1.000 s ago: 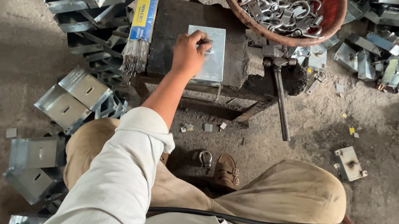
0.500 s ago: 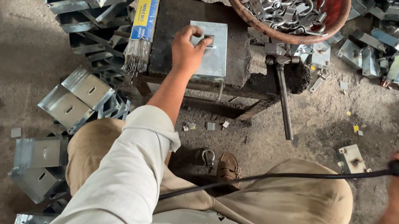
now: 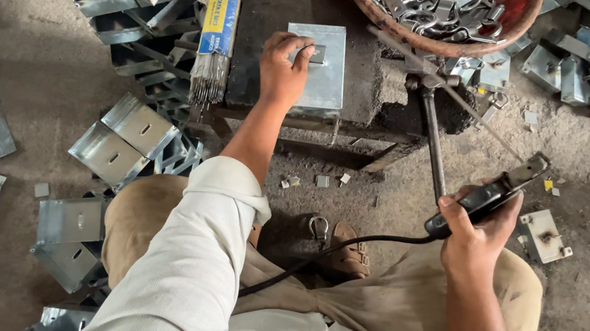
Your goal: The person sits on the floor and repeatedly welds metal eyelets onto rectangular metal plates using a handheld welding torch. They pick up plates from a stack, place them on a workbench, attach an eyelet, weld it in place, and then move the finished piece to a pile on the floor.
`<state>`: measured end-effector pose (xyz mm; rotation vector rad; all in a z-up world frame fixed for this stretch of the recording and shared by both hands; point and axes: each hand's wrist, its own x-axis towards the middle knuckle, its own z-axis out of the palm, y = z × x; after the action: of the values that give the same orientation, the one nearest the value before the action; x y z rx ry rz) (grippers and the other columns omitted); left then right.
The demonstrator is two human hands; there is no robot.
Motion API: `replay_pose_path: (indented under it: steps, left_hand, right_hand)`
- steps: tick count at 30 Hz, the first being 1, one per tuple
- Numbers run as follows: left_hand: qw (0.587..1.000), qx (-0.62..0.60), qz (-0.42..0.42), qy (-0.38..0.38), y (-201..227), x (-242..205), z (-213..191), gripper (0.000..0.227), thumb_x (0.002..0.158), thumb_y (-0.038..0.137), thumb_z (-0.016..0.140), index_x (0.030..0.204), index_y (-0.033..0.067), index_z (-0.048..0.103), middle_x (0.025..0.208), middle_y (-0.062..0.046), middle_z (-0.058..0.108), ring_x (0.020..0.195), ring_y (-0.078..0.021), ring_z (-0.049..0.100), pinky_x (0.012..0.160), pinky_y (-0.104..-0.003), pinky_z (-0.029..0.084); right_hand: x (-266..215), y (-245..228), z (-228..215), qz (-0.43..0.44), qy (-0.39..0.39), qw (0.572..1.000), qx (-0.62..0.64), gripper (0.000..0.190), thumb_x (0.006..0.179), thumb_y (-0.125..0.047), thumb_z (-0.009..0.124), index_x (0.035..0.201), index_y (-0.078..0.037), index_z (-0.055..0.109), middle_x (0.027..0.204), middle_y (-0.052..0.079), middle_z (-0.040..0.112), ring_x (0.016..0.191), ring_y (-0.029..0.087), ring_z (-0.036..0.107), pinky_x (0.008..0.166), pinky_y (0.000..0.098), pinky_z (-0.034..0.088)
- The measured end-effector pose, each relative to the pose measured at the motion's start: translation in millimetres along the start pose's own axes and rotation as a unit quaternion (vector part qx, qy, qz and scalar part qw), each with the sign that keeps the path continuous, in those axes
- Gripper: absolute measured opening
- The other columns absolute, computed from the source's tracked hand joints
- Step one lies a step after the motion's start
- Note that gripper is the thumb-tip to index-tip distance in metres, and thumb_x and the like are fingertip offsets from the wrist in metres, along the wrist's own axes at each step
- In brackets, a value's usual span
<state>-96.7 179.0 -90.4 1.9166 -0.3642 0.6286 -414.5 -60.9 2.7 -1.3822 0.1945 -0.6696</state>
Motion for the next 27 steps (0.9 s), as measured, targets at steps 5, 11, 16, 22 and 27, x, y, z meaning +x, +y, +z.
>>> replay_pose_path:
  steps: [5,11,16,22,27]
  left_hand:
    - [1.0,0.01,0.015,0.002,-3.8,0.2,1.5,0.01,0.087,0.013,0.081,0.097,0.0139,0.08,0.106,-0.005,0.068,0.107,-0.0276,0.063,0.093,-0.041,0.053]
    - [1.0,0.0,0.012,0.013,-4.3,-1.1,2.4,0.009,0.086,0.012,0.083,0.094,0.0142,0.08,0.106,-0.004,0.067,0.107,-0.0268,0.061,0.094,-0.04,0.051]
    - [1.0,0.001,0.003,0.012,-5.2,-1.4,3.6,0.009,0.086,0.012,0.083,0.094,0.0158,0.08,0.106,-0.001,0.066,0.109,-0.0257,0.06,0.096,-0.039,0.051]
    - [1.0,-0.002,-0.007,0.009,-6.5,-2.1,3.5,0.009,0.086,0.012,0.083,0.093,0.0168,0.08,0.107,0.0,0.065,0.11,-0.0255,0.059,0.096,-0.038,0.051]
    - [1.0,0.002,-0.001,0.008,-10.1,-1.5,5.3,0.009,0.087,0.013,0.083,0.094,0.0168,0.081,0.108,0.001,0.065,0.112,-0.0239,0.058,0.098,-0.038,0.051]
  right_hand:
    - [-2.0,-8.7,0.9,0.036,0.018,0.998,-0.042,0.066,0.082,0.004,0.075,0.14,-0.006,0.045,0.096,0.006,0.06,0.083,0.015,0.061,0.074,0.0293,0.053]
    - [-6.2,-9.2,8.7,0.054,0.003,0.994,-0.092,0.066,0.081,-0.004,0.079,0.139,-0.005,0.048,0.091,0.002,0.059,0.078,0.01,0.057,0.07,0.0253,0.049]
    - [-8.5,-4.8,12.4,0.042,-0.013,0.989,-0.139,0.065,0.082,-0.008,0.083,0.138,-0.006,0.05,0.092,-0.001,0.058,0.079,0.007,0.054,0.071,0.0226,0.045]
    - [-7.5,-4.9,16.3,0.064,-0.013,0.987,-0.15,0.066,0.081,-0.011,0.084,0.137,-0.006,0.05,0.088,-0.003,0.057,0.076,0.007,0.053,0.068,0.0222,0.044]
    - [-6.1,-1.7,19.3,0.06,-0.022,0.987,-0.145,0.068,0.081,-0.011,0.085,0.138,-0.006,0.05,0.092,-0.002,0.057,0.08,0.007,0.053,0.071,0.0231,0.045]
